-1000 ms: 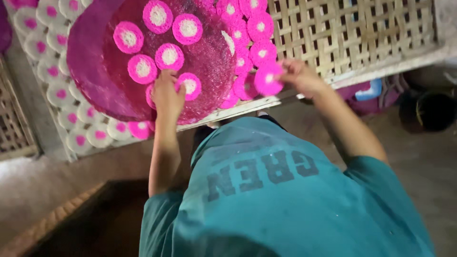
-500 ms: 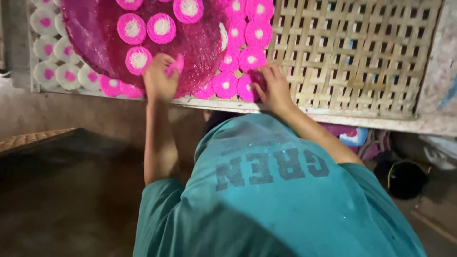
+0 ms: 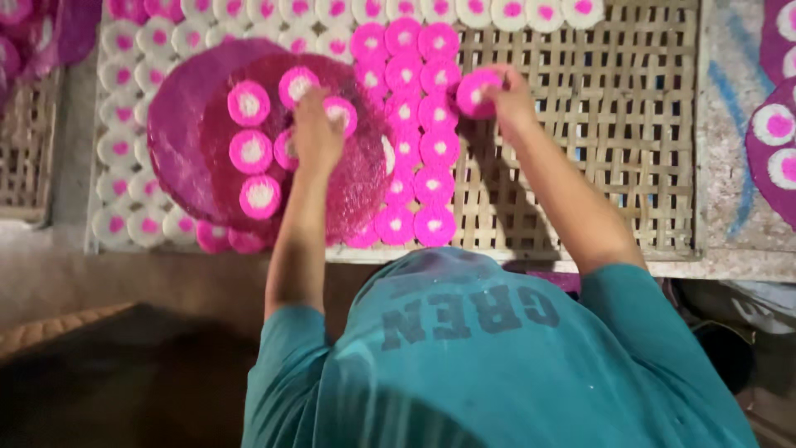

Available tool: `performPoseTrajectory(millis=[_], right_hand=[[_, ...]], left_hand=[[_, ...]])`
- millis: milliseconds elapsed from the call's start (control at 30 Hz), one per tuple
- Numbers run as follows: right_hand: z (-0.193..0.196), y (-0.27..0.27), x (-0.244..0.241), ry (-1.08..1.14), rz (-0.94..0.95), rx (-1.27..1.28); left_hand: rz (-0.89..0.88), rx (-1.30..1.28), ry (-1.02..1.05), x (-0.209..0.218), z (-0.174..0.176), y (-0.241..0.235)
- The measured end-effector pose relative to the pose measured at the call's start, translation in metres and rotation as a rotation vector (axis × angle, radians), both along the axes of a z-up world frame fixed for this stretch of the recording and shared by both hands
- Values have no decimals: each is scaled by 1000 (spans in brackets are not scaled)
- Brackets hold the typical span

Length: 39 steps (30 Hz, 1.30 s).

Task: The person arranges pink and white circular decorative items on a woven tray. They pick up the circles from a large pink sheet and place them in rows on the tray, repeating the process across multiple trays.

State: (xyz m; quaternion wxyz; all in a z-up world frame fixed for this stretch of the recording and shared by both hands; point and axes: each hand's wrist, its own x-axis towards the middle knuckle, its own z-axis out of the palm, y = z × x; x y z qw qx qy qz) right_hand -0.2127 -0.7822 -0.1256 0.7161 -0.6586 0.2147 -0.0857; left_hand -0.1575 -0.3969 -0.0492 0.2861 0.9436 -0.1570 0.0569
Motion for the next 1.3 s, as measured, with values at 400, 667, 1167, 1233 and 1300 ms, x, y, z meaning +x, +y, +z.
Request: performPoseTrajectory(millis=[400,667,1167,1233,1300], right_hand=[[-37,-11,113,-69,-119,-883],[35,47,87,-183,-167,-943],[-45,-88,77,-65,-137,13],[-47,-93,83,-46,-95,-344],[-40,-87,79,7,-84,-704]], left_hand=[[211,284,163,102,-55,57],[141,-79,434,76,14,6],[-11,259,26,25,-10,-8],[-38,139,83,25,-22,3],[47,241,169,25,-24,8]])
